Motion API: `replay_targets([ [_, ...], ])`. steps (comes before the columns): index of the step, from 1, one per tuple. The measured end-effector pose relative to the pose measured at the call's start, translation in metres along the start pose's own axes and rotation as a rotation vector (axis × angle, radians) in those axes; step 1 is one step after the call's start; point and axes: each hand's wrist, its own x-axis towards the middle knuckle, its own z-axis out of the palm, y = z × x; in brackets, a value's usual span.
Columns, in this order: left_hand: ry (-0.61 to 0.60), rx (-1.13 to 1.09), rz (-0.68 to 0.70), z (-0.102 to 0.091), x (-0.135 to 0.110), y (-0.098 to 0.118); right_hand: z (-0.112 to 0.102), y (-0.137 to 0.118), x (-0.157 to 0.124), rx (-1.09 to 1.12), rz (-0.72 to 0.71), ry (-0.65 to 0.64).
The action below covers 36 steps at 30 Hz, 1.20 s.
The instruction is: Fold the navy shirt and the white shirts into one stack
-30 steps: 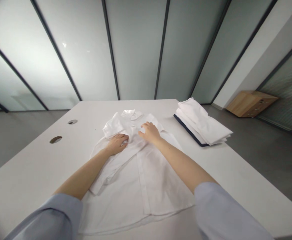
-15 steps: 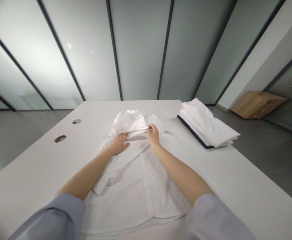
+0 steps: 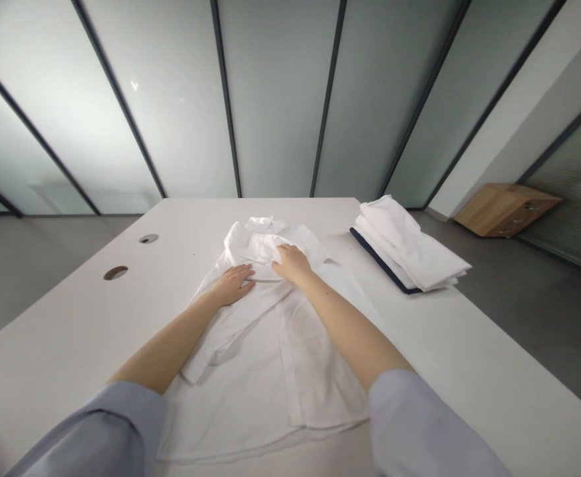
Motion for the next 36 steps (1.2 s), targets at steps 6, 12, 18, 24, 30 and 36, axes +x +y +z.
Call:
replay_targets([
  [6, -0.011, 0.017, -0.013, 0.001, 0.002, 0.0, 0.032, -0.009, 0.01, 0.16, 0.281, -0.034],
  [12, -0.007, 0.127, -0.166, -0.003, 0.002, 0.001, -0.016, 0.011, -0.005, 0.471, 0.349, 0.252],
  [18, -0.004, 0.197, -0.328, -0.011, 0.002, -0.021, -0.081, 0.037, -0.105, 1.059, 0.658, 0.403],
  [24, 0.073, 0.152, -0.484, -0.032, 0.002, -0.043, -0.133, 0.078, -0.184, 0.63, 0.679, -0.547],
  [30, 0.075, 0.057, -0.565, -0.04, -0.002, -0.076, -0.154, 0.119, -0.16, 0.618, 0.593, -0.218],
  [36, 0.047, -0.271, -0.474, -0.041, -0.002, -0.101, -0.094, 0.114, -0.112, 0.209, 0.319, -0.069],
])
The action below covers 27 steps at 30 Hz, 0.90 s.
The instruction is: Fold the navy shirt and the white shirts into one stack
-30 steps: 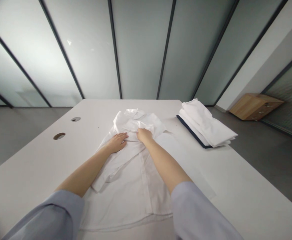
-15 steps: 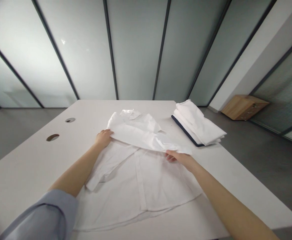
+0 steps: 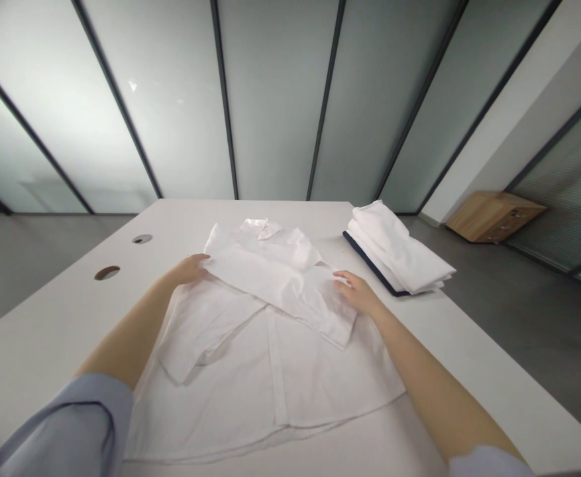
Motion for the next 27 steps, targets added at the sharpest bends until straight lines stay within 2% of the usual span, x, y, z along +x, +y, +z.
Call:
replay_targets([
  [3, 0.014, -0.112, -0.083, 0.001, 0.01, 0.007, 0.035, -0.011, 0.007, -0.345, -0.107, -0.106],
  [7, 0.072, 0.068, -0.195, 0.01, 0.022, 0.021, 0.059, -0.019, -0.005, -0.678, -0.113, -0.163],
  [10, 0.12, 0.168, -0.247, 0.013, 0.019, 0.023, 0.059, -0.022, -0.024, -0.751, -0.108, -0.174],
  [13, 0.144, 0.252, -0.282, 0.008, 0.008, 0.024, 0.049, -0.031, -0.038, -0.781, -0.156, -0.187],
  [15, 0.186, 0.32, -0.255, 0.006, 0.0, 0.029, 0.04, -0.042, -0.038, -0.792, -0.155, -0.187],
  [18, 0.237, 0.383, -0.089, 0.012, -0.007, 0.042, 0.029, -0.059, -0.016, -0.771, -0.133, -0.097],
  [20, 0.179, 0.421, 0.08, 0.022, -0.007, 0.048, 0.029, -0.065, 0.007, -0.721, -0.214, -0.026],
  [22, 0.072, 0.449, 0.173, 0.033, -0.006, 0.049, 0.036, -0.064, 0.031, -0.679, -0.299, -0.025],
  [24, -0.027, 0.46, 0.151, 0.042, -0.004, 0.046, 0.048, -0.056, 0.048, -0.667, -0.266, -0.091],
  [27, -0.08, 0.449, 0.08, 0.047, -0.004, 0.04, 0.065, -0.037, 0.057, -0.66, -0.124, -0.178],
])
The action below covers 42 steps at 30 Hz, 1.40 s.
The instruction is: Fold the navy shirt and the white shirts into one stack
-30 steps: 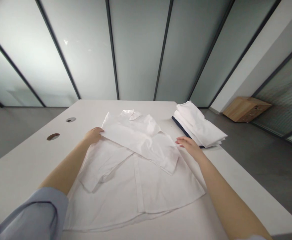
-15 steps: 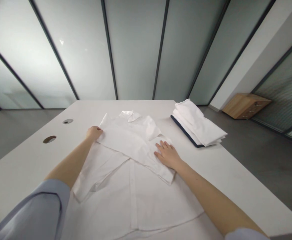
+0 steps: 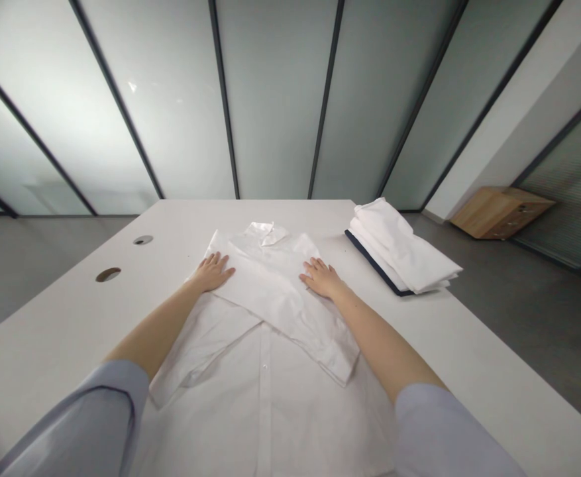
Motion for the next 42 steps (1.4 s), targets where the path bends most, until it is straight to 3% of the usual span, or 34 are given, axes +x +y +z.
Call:
replay_targets([
  [5, 0.048, 0.024, -0.004, -0.009, -0.007, 0.004, 0.013, 0.001, -0.017, 0.002, 0.019, 0.023],
  [9, 0.047, 0.072, -0.125, -0.034, -0.011, 0.016, -0.011, -0.011, -0.032, -0.095, -0.003, 0.035],
  [12, -0.003, 0.119, -0.163, -0.047, -0.009, 0.024, -0.035, -0.019, -0.031, -0.159, 0.081, -0.022],
  [16, 0.033, 0.086, -0.042, -0.039, 0.004, 0.031, -0.048, -0.029, -0.006, -0.091, 0.092, -0.014],
  [19, 0.076, 0.004, 0.115, -0.023, 0.019, 0.036, -0.039, -0.035, 0.025, 0.0, -0.008, 0.054],
  [21, 0.041, -0.043, 0.131, -0.016, 0.029, 0.039, -0.029, -0.038, 0.045, 0.08, -0.049, 0.056],
  [26, -0.004, -0.178, -0.02, -0.017, 0.045, 0.049, -0.011, -0.047, 0.07, 0.2, 0.041, 0.025],
  [30, -0.033, -0.335, -0.256, -0.023, 0.055, 0.05, -0.015, -0.054, 0.071, 0.213, 0.093, -0.003],
  [33, -0.026, -0.417, -0.282, -0.024, 0.063, 0.045, -0.021, -0.053, 0.069, 0.326, 0.193, -0.053],
  [35, -0.027, -0.454, -0.245, -0.025, 0.066, 0.043, -0.023, -0.051, 0.069, 0.425, 0.248, -0.022],
  [38, 0.016, -0.496, -0.194, -0.028, 0.065, 0.043, -0.024, -0.05, 0.075, 0.568, 0.303, 0.125],
  [42, 0.17, -0.742, -0.081, -0.029, 0.059, 0.045, -0.026, -0.048, 0.083, 0.788, 0.236, 0.308],
])
